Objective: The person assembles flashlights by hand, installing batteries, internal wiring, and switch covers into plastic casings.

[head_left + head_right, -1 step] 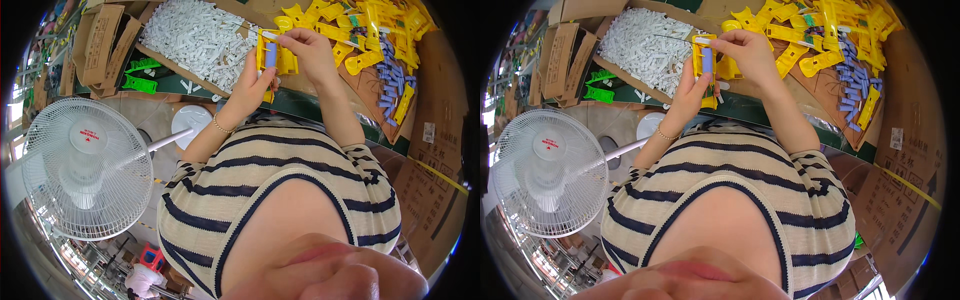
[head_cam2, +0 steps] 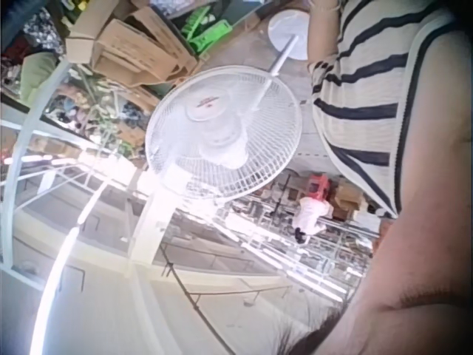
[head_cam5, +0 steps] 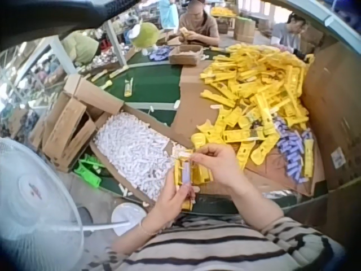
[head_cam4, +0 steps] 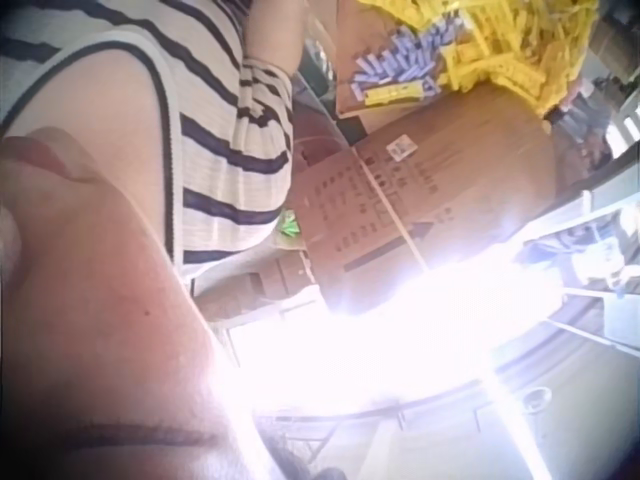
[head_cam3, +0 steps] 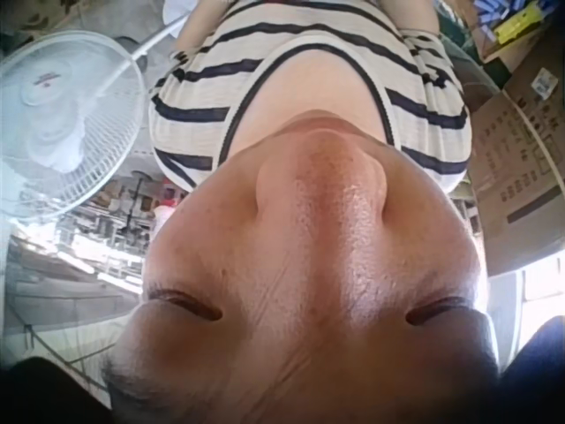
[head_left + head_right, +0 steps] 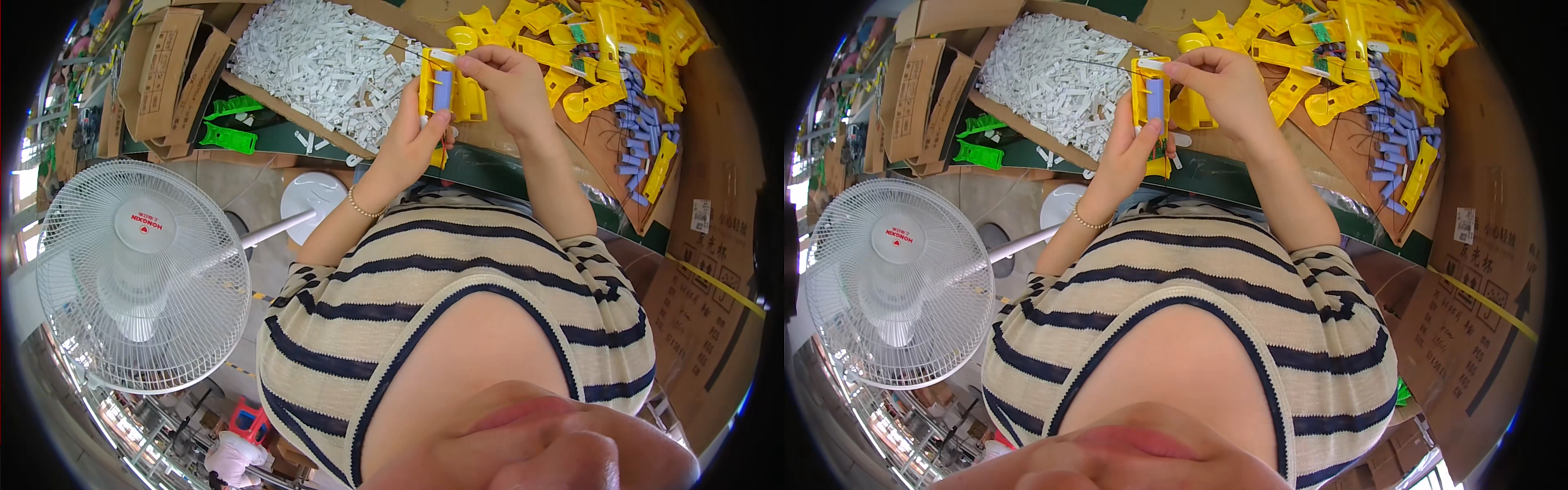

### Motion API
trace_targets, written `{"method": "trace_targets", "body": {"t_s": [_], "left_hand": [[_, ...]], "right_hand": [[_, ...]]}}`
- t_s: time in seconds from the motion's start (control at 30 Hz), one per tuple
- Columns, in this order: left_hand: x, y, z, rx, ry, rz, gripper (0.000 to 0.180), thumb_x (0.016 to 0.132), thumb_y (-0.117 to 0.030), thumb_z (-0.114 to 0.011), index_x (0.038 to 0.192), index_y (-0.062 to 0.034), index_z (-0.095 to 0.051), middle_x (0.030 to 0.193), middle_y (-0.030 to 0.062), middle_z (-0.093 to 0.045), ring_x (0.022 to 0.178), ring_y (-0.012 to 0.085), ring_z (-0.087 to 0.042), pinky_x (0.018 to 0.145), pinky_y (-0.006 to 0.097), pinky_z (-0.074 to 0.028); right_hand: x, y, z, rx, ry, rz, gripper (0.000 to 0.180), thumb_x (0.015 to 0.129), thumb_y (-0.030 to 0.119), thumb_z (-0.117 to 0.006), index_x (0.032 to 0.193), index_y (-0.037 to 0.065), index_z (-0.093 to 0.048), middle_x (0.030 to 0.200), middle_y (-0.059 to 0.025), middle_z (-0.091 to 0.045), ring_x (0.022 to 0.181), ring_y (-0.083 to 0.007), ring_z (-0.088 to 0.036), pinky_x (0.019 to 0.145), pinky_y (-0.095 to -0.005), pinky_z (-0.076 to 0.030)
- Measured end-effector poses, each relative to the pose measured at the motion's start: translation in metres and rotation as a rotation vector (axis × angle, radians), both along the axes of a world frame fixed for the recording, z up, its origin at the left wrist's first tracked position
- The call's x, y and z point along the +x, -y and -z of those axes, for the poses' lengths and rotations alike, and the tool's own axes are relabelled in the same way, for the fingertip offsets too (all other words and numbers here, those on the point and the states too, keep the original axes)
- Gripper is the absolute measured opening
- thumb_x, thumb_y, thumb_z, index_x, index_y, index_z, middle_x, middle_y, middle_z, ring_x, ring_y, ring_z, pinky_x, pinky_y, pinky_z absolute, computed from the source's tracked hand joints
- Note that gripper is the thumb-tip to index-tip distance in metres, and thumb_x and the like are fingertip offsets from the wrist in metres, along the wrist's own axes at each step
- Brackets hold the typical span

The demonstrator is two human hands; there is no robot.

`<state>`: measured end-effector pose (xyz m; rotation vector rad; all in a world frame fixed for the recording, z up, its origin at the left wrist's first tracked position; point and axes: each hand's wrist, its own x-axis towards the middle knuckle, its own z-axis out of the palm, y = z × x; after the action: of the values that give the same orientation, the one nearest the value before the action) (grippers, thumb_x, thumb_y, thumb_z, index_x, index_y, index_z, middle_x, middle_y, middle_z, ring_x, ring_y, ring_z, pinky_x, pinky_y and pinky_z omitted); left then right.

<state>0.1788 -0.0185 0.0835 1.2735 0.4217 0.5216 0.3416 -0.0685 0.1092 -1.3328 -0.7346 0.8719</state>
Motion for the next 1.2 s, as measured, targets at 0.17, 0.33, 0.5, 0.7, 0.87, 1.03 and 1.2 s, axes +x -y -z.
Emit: {"method": "trace_targets", "body": {"t_s": [0.17, 0.33, 0.5, 0.7, 0.87, 1.03, 1.2], "left_hand": [[0.000, 0.001, 0.001, 0.034, -0.058, 0.037, 0.045, 0.094, -0.011, -0.045, 0.133, -0.0025, -0.024, 0.089, 0.0064, -0.051, 0.070, 0.0115, -0.054, 0.064, 0.026, -0.048], [-0.001, 0.003, -0.001, 0.095, -0.088, 0.094, 0.045, 0.095, -0.013, -0.041, 0.136, -0.0040, -0.023, 0.104, 0.0094, -0.049, 0.075, 0.0134, -0.055, 0.068, 0.029, -0.050], [-0.003, -0.002, -0.005, 0.066, -0.089, 0.170, 0.046, 0.095, -0.015, -0.042, 0.136, -0.0048, -0.023, 0.101, 0.0101, -0.052, 0.076, 0.0131, -0.055, 0.069, 0.029, -0.050], [-0.010, -0.020, -0.010, -0.062, -0.113, 0.425, 0.053, 0.096, -0.032, -0.042, 0.138, -0.0053, -0.025, 0.105, 0.0136, -0.054, 0.079, 0.0164, -0.059, 0.068, 0.030, -0.051], [0.001, -0.027, 0.000, -0.687, 0.280, 0.363, 0.059, 0.094, -0.039, -0.038, 0.139, -0.0026, -0.030, 0.126, 0.0195, -0.049, 0.103, 0.0285, -0.057, 0.084, 0.037, -0.050], [0.036, -0.026, -0.013, -0.291, 0.126, -0.009, 0.043, 0.096, -0.021, -0.045, 0.134, -0.0027, -0.036, 0.125, 0.0105, -0.050, 0.111, 0.0208, -0.053, 0.093, 0.034, -0.045], [0.061, -0.070, -0.011, -0.114, -0.105, -0.042, 0.034, 0.091, -0.013, -0.055, 0.122, -0.0017, -0.046, 0.110, 0.0071, -0.060, 0.098, 0.0155, -0.059, 0.084, 0.029, -0.049]], "right_hand": [[0.007, 0.006, -0.009, -0.109, 0.018, -0.022, 0.019, 0.079, 0.015, -0.072, 0.088, -0.001, -0.068, 0.078, -0.0010, -0.063, 0.072, -0.0071, -0.054, 0.066, -0.0198, -0.041], [0.013, 0.007, -0.001, -0.111, -0.025, -0.059, 0.024, 0.078, 0.016, -0.073, 0.089, -0.005, -0.068, 0.081, -0.0065, -0.066, 0.075, -0.0101, -0.059, 0.069, -0.0223, -0.045], [0.007, 0.010, -0.012, -0.274, 0.474, 0.072, 0.020, 0.079, 0.015, -0.071, 0.091, 0.000, -0.068, 0.082, 0.0002, -0.063, 0.072, -0.0062, -0.053, 0.064, -0.0191, -0.041], [0.028, 0.017, -0.001, -0.049, 0.329, -0.286, 0.032, 0.083, 0.020, -0.068, 0.108, 0.001, -0.063, 0.091, -0.0034, -0.065, 0.070, -0.0069, -0.054, 0.064, -0.0213, -0.044], [0.048, 0.026, 0.000, -0.025, -0.350, -0.103, 0.030, 0.084, 0.004, -0.060, 0.113, -0.002, -0.056, 0.090, -0.0057, -0.061, 0.070, -0.0150, -0.062, 0.059, -0.0229, -0.052], [0.014, 0.010, 0.016, 0.038, -0.247, -0.016, 0.033, 0.081, -0.002, -0.060, 0.110, -0.005, -0.044, 0.100, -0.0167, -0.059, 0.081, -0.0236, -0.067, 0.062, -0.0285, -0.057], [0.010, 0.014, 0.033, 0.001, -0.052, -0.054, 0.033, 0.080, 0.005, -0.067, 0.108, -0.004, -0.051, 0.100, -0.0115, -0.060, 0.078, -0.0158, -0.066, 0.065, -0.0224, -0.052]]}}
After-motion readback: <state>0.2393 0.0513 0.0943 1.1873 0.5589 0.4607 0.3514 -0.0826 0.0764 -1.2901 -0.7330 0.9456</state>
